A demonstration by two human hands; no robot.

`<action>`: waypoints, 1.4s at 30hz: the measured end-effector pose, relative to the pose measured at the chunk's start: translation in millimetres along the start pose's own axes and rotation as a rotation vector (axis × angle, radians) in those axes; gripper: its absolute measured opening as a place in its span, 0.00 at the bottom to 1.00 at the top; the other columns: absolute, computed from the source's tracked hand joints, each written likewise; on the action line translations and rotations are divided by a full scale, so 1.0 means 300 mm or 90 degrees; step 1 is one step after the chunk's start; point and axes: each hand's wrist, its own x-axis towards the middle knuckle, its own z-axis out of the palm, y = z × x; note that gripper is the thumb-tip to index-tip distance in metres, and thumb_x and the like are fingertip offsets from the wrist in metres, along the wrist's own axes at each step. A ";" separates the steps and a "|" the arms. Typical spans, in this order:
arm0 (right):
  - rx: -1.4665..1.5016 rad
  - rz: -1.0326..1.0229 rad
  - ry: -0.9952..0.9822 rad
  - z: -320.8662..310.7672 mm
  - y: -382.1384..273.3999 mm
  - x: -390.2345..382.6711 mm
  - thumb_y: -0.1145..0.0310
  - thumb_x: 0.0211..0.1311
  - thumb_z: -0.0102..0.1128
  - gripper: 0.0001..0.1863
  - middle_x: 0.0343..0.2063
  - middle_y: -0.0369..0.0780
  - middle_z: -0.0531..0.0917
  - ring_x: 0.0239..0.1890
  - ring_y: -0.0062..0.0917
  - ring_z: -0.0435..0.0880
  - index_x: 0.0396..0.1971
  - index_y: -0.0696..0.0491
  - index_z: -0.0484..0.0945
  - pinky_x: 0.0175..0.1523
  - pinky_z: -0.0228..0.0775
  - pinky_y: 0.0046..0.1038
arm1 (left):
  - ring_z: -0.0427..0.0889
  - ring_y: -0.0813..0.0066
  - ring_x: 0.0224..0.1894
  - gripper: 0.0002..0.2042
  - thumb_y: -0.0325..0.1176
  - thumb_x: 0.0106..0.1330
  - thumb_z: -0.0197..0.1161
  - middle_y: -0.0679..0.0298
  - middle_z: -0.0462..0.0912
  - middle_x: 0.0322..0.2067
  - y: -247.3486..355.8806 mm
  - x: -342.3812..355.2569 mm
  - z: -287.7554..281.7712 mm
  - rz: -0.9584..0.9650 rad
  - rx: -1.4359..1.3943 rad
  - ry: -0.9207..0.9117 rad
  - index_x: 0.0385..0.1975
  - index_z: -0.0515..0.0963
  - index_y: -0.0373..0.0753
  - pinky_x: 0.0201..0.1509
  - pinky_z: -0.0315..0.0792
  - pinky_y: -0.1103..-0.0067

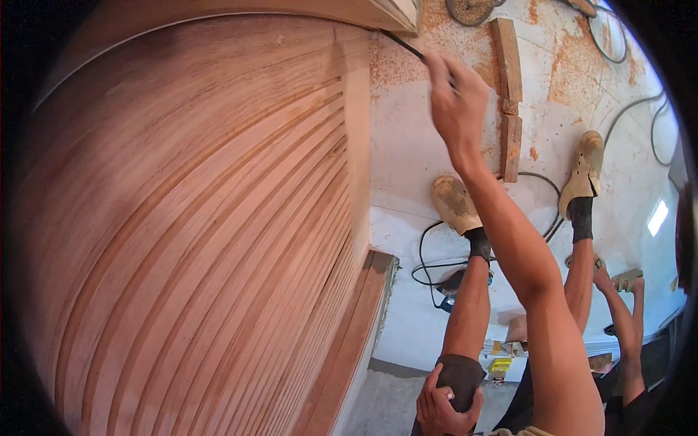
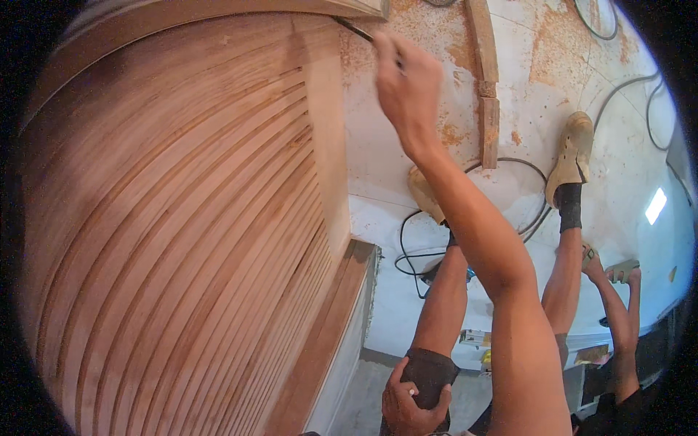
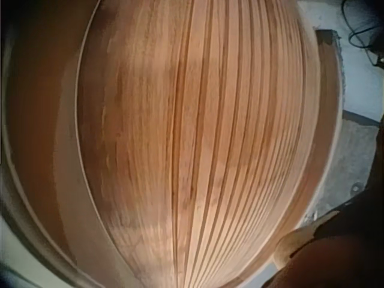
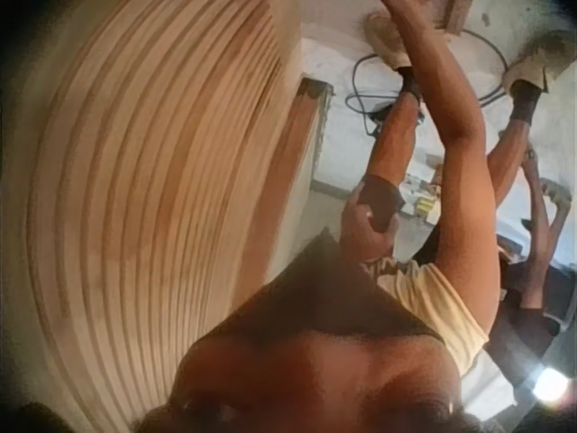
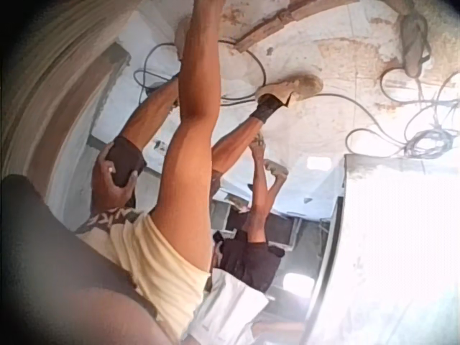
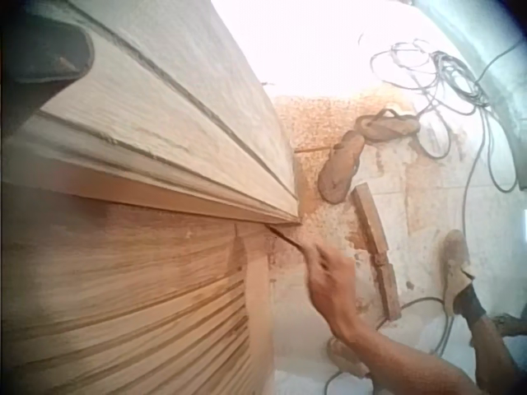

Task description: The person marks the interior of a wooden door frame with a pen and then lifts a slatted wooden door to check its alignment and fit within the frame.

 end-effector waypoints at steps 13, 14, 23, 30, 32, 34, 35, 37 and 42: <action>0.002 0.301 -0.073 -0.485 0.172 -0.374 0.62 0.70 0.51 0.13 0.16 0.40 0.73 0.19 0.26 0.74 0.40 0.58 0.72 0.27 0.66 0.29 | 0.75 0.54 0.42 0.34 0.42 0.51 0.72 0.53 0.73 0.41 0.033 0.088 -0.033 -0.074 0.005 -0.066 0.55 0.64 0.35 0.48 0.68 0.63; 0.005 0.294 -0.077 -0.520 0.142 -0.392 0.63 0.70 0.51 0.12 0.15 0.39 0.72 0.19 0.26 0.75 0.41 0.58 0.71 0.26 0.66 0.29 | 0.74 0.55 0.40 0.37 0.42 0.50 0.72 0.53 0.72 0.36 0.031 0.089 -0.029 -0.057 0.000 -0.036 0.59 0.63 0.35 0.47 0.69 0.64; -0.090 0.160 -0.126 -0.854 -0.071 -0.542 0.68 0.67 0.51 0.09 0.23 0.52 0.80 0.28 0.46 0.81 0.37 0.59 0.73 0.34 0.71 0.40 | 0.73 0.52 0.40 0.26 0.54 0.60 0.63 0.52 0.72 0.35 -0.017 0.141 0.003 0.002 -0.092 -0.012 0.38 0.66 0.34 0.46 0.67 0.63; -0.239 0.038 -0.177 -1.147 -0.346 -0.327 0.68 0.64 0.52 0.09 0.30 0.55 0.80 0.36 0.52 0.78 0.30 0.59 0.74 0.40 0.69 0.44 | 0.76 0.45 0.39 0.30 0.57 0.72 0.41 0.43 0.77 0.32 -0.058 0.002 -0.250 -0.082 -0.213 0.120 0.31 0.72 0.29 0.47 0.67 0.60; -0.192 -0.031 -0.290 -1.156 -0.427 -0.287 0.67 0.61 0.55 0.11 0.38 0.53 0.79 0.44 0.50 0.75 0.39 0.58 0.78 0.49 0.69 0.39 | 0.77 0.43 0.41 0.30 0.54 0.74 0.37 0.42 0.79 0.34 -0.125 -0.068 -0.372 -0.001 -0.340 0.152 0.32 0.74 0.28 0.47 0.67 0.59; -0.377 -0.468 0.069 -1.435 -0.002 -0.014 0.74 0.55 0.50 0.05 0.26 0.53 0.75 0.31 0.49 0.76 0.28 0.60 0.74 0.36 0.66 0.49 | 0.76 0.43 0.40 0.28 0.52 0.75 0.37 0.43 0.79 0.34 0.035 -0.021 -0.245 0.154 -0.320 0.149 0.35 0.75 0.29 0.46 0.67 0.58; -0.329 -0.063 -0.233 -1.299 -0.166 -0.101 0.72 0.59 0.48 0.08 0.28 0.56 0.76 0.33 0.52 0.76 0.32 0.62 0.73 0.38 0.66 0.50 | 0.76 0.45 0.40 0.22 0.46 0.74 0.41 0.44 0.79 0.34 -0.156 -0.066 -0.260 0.058 -0.287 0.197 0.38 0.74 0.30 0.45 0.68 0.57; -0.329 -0.064 -0.218 -1.419 -0.151 0.056 0.70 0.61 0.46 0.12 0.31 0.58 0.78 0.37 0.54 0.77 0.36 0.62 0.74 0.42 0.68 0.48 | 0.75 0.44 0.41 0.16 0.37 0.68 0.50 0.43 0.76 0.36 -0.119 -0.064 -0.192 0.136 -0.201 0.235 0.47 0.68 0.30 0.44 0.69 0.57; -0.394 -0.082 -0.312 -1.340 -0.295 0.156 0.64 0.67 0.48 0.14 0.39 0.58 0.79 0.44 0.54 0.77 0.40 0.60 0.73 0.47 0.67 0.49 | 0.78 0.52 0.36 0.12 0.34 0.65 0.55 0.51 0.78 0.31 -0.191 -0.212 -0.006 0.001 -0.152 0.497 0.42 0.71 0.32 0.44 0.73 0.62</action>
